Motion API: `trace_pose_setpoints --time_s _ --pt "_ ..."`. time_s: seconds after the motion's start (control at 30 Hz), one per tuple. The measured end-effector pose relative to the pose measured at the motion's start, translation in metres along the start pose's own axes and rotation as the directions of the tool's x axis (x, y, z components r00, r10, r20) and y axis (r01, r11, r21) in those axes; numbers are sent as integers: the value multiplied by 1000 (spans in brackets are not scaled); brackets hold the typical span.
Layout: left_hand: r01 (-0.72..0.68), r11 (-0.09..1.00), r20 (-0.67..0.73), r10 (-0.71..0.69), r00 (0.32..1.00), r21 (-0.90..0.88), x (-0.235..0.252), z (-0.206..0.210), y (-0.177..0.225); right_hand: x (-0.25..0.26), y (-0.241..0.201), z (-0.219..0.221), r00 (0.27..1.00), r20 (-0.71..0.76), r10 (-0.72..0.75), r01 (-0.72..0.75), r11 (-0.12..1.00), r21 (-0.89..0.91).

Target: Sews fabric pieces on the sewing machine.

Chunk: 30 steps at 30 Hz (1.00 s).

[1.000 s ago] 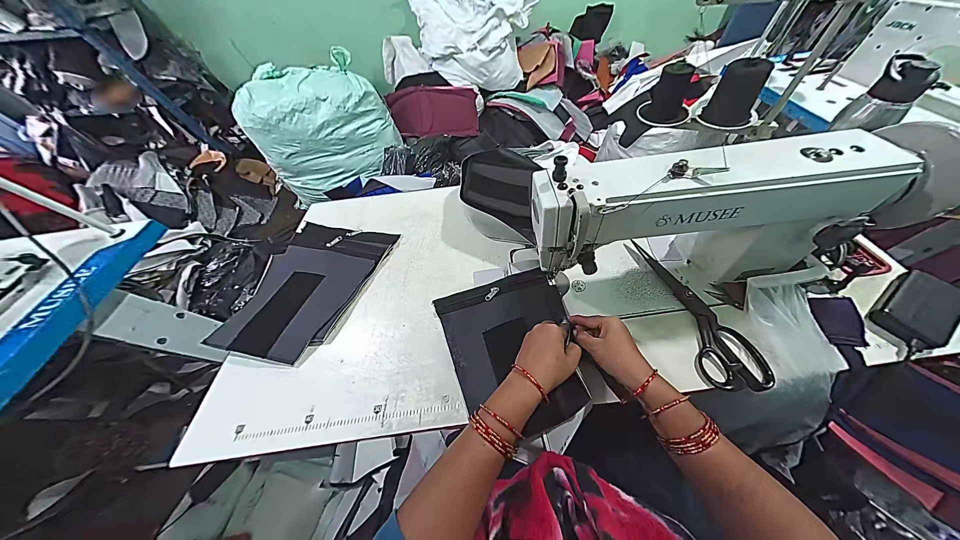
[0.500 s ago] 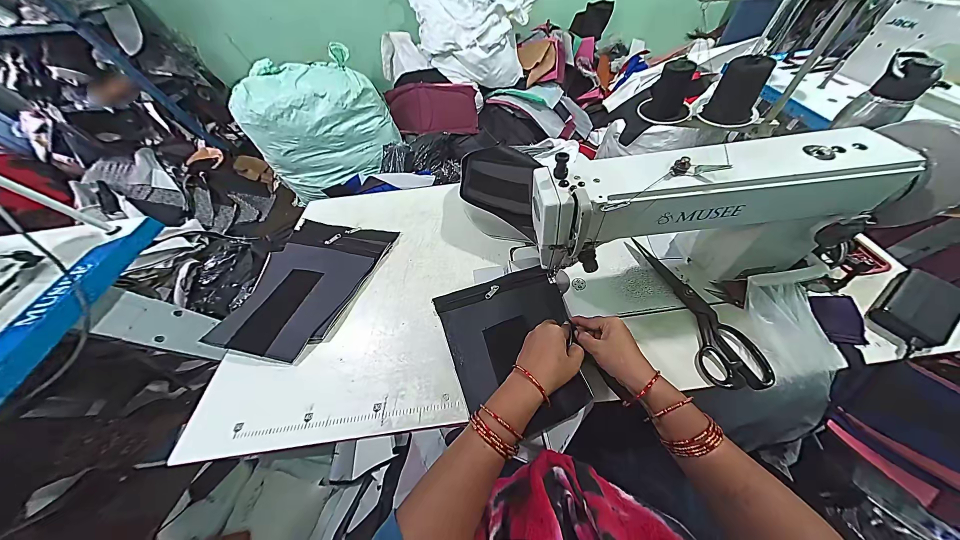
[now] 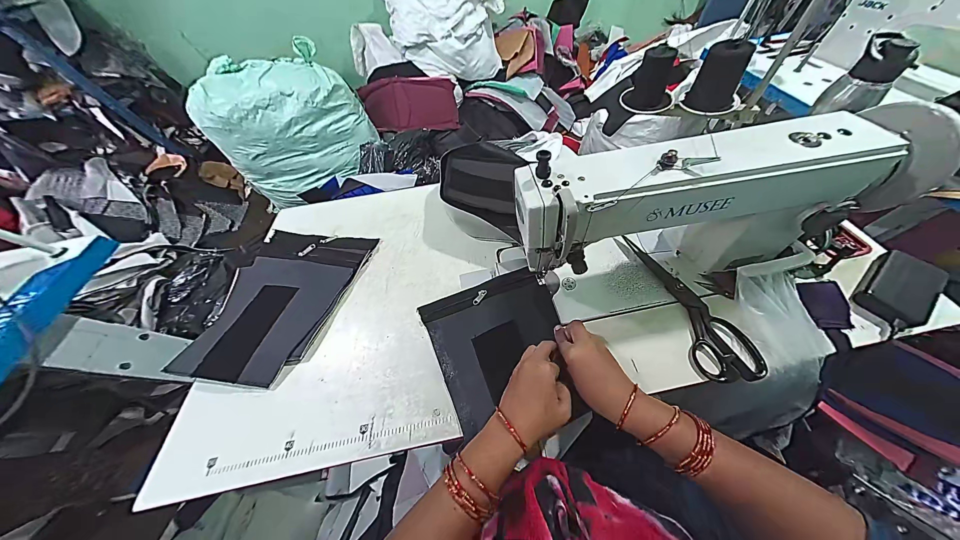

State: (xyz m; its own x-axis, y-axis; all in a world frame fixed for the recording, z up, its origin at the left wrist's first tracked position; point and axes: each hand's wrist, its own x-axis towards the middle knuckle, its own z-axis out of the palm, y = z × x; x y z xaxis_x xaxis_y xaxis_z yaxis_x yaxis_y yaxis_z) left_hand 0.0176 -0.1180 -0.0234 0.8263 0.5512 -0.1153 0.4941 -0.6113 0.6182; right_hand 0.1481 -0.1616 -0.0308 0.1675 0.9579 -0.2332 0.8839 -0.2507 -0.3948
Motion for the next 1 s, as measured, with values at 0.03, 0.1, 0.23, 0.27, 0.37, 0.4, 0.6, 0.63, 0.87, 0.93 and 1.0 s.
trace_pose_setpoints --time_s 0.03,0.1,0.23,0.27,0.37,0.4,0.6,0.63,0.87,0.93,1.0 --pt "-36 999 -35 36 999 -8 -2 -3 -5 0 0 2 1000 -9 -15 15 1000 -15" --pt "-110 994 -170 112 979 25 3 -6 -21 0 3 6 997 -67 -50 48 998 -34" --pt "-108 979 -185 140 973 170 40 -24 -36 0 3 8 994 -96 -49 47 999 -24" --pt "-108 965 -67 127 990 240 52 -28 -36 0 3 9 995 -90 -45 42 999 -31" --pt "-108 909 260 -1 966 404 84 -37 -26 0 3 10 995 -89 -42 38 998 -53" --pt "-111 898 295 -22 955 427 89 -37 -26 0 2 10 995 -90 -38 33 998 -61" --pt "-252 925 109 230 967 283 72 -30 -57 0 3 17 978 -199 -54 44 997 -55" --pt "-297 918 40 297 954 262 69 -26 -64 0 3 19 972 -225 -62 50 997 -58" --pt "-333 887 -185 403 896 319 56 -12 -81 2 8 28 931 -349 -109 92 994 -65" --pt "-331 888 -171 397 902 318 56 -12 -80 3 8 28 932 -345 -108 89 994 -70" --pt "-344 886 -163 406 899 310 58 -13 -80 4 9 27 931 -347 -115 91 992 -83"
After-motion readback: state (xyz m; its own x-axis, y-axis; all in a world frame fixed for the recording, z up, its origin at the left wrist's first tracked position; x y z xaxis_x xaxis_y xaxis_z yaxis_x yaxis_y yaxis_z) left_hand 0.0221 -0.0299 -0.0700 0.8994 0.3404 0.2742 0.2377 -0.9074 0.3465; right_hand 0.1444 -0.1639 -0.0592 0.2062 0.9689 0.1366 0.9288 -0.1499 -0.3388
